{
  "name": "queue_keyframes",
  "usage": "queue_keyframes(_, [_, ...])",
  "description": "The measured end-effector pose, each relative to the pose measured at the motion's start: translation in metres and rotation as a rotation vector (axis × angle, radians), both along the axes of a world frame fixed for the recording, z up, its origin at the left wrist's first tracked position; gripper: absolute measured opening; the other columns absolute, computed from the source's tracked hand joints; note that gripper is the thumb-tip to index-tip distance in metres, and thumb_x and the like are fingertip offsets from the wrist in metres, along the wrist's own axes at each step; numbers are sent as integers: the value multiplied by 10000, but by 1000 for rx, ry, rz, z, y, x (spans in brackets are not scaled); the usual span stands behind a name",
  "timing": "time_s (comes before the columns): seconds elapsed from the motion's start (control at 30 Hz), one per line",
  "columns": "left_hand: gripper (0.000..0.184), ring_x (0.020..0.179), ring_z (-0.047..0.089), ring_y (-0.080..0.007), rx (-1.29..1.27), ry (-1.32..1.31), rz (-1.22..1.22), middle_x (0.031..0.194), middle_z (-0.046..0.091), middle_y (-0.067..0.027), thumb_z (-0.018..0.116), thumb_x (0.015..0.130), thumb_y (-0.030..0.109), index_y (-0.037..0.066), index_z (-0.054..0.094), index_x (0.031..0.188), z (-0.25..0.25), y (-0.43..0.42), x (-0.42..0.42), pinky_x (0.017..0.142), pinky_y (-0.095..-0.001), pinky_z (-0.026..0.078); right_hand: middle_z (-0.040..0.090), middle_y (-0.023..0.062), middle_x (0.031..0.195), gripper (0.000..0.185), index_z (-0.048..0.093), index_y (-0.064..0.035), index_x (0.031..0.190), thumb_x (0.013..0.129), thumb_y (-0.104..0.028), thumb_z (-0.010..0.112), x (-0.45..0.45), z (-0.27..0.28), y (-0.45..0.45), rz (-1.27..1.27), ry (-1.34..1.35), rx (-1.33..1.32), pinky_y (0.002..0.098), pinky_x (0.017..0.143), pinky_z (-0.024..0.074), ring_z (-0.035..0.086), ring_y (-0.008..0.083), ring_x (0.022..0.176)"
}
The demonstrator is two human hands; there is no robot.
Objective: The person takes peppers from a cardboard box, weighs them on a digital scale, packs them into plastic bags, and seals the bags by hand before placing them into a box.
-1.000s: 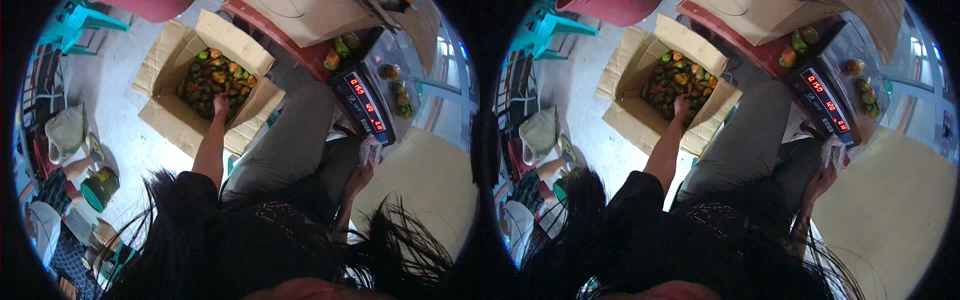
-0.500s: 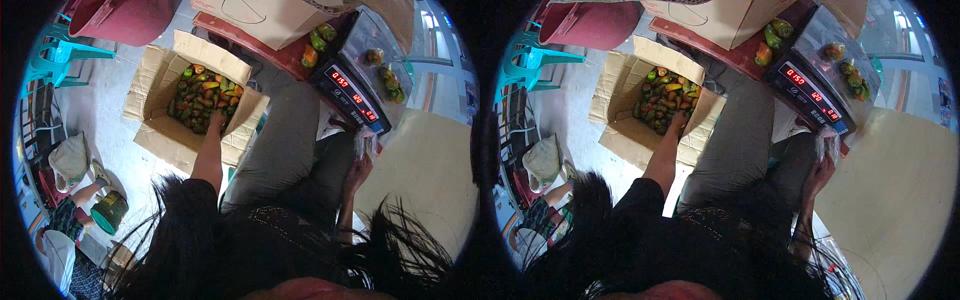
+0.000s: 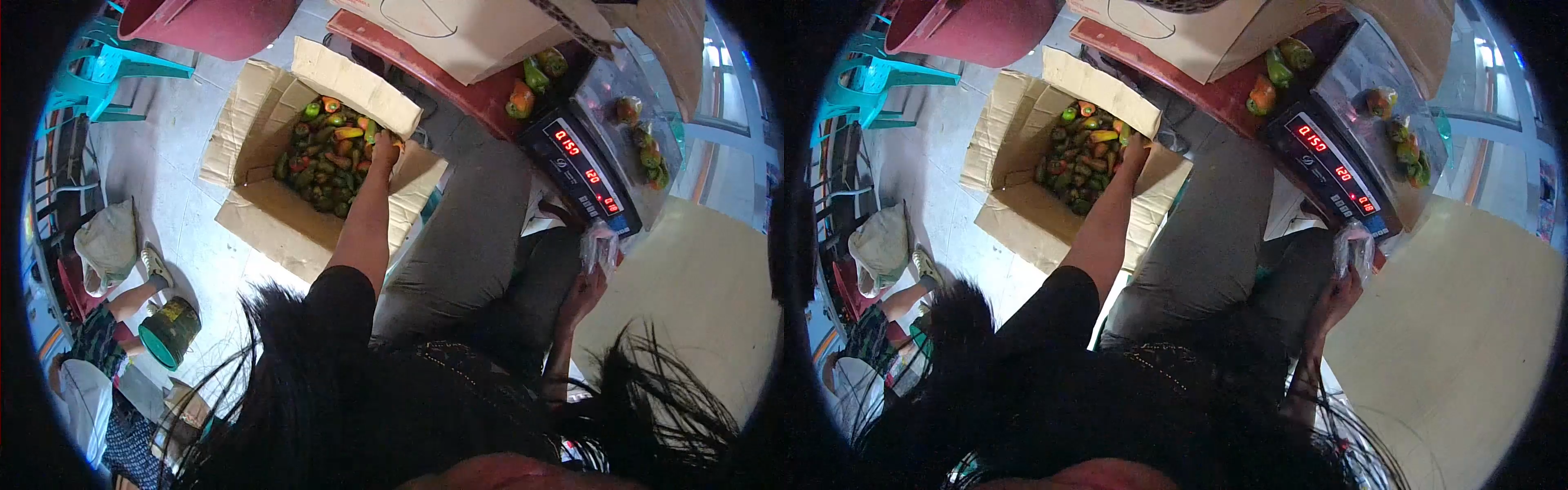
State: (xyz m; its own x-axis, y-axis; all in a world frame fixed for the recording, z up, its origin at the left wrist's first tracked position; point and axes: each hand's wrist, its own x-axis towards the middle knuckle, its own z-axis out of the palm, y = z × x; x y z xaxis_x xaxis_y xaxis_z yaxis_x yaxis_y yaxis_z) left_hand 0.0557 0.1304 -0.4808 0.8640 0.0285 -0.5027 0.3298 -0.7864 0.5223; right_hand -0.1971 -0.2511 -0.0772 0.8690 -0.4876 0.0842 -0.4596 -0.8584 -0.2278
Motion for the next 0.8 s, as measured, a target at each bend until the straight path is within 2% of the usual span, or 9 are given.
queue_keyframes(0.07, [562,1164,519,-381,-31,52,62,1345,403,-212,602,815,156,133,383,1331,46,-2,-4,935,-490,452,497,205,1270,373,517,20,1258,898,-80,520,1,-1,1,-12,13,5,439,1013,341,444,364,1171])
queue_keyframes(0.17, [481,1158,527,-369,-22,41,13,1309,453,-191,615,810,151,168,459,1265,36,6,-5,909,-472,475,492,204,1273,370,516,23,1255,899,-80,519,3,2,2,-16,10,5,439,1012,342,444,361,1172])
queue_keyframes(0.27, [354,1063,561,-403,-112,1,51,1197,510,-215,588,812,174,101,543,1155,45,20,-2,870,-489,477,489,202,1273,365,519,24,1249,897,-72,521,5,6,7,0,3,29,436,1012,344,445,358,1170])
queue_keyframes(0.3, [290,1077,563,-383,113,7,92,1223,517,-205,568,818,173,114,593,1100,81,17,-3,876,-476,480,488,203,1273,363,519,25,1247,896,-69,521,6,7,8,-9,8,21,435,1014,344,444,358,1171])
queue_keyframes(0.4, [482,1194,502,-349,198,128,189,1320,480,-178,641,810,258,59,517,1231,83,42,-7,927,-443,475,495,207,1262,354,524,27,1236,894,-65,525,5,6,9,-29,8,9,435,1016,345,449,364,1168])
queue_keyframes(0.57, [609,1219,444,-421,310,-241,-336,1360,384,-293,590,859,228,-31,370,1364,-119,99,-43,1009,-464,408,525,213,1230,315,552,29,1190,886,-48,531,5,2,6,10,-50,-51,436,1005,364,472,373,1153])
queue_keyframes(0.63, [579,1238,426,-418,299,-114,-426,1372,374,-292,565,879,211,-27,368,1369,-95,103,-34,1003,-473,408,536,206,1223,298,565,24,1170,880,-40,535,10,7,13,21,-57,-53,437,1002,371,482,371,1148])
queue_keyframes(0.7, [732,1303,352,-431,73,221,-157,1416,359,-267,609,838,378,4,341,1408,-28,96,-22,1061,-501,314,539,197,1229,295,570,17,1162,872,-31,540,13,10,16,21,-68,-31,438,1005,371,480,367,1152])
queue_keyframes(0.8, [648,1205,434,-459,148,330,-352,1380,348,-321,613,849,327,20,383,1371,18,79,-15,1013,-491,384,542,180,1234,300,574,7,1159,862,-29,548,14,13,15,7,-49,-30,443,1008,370,479,363,1154])
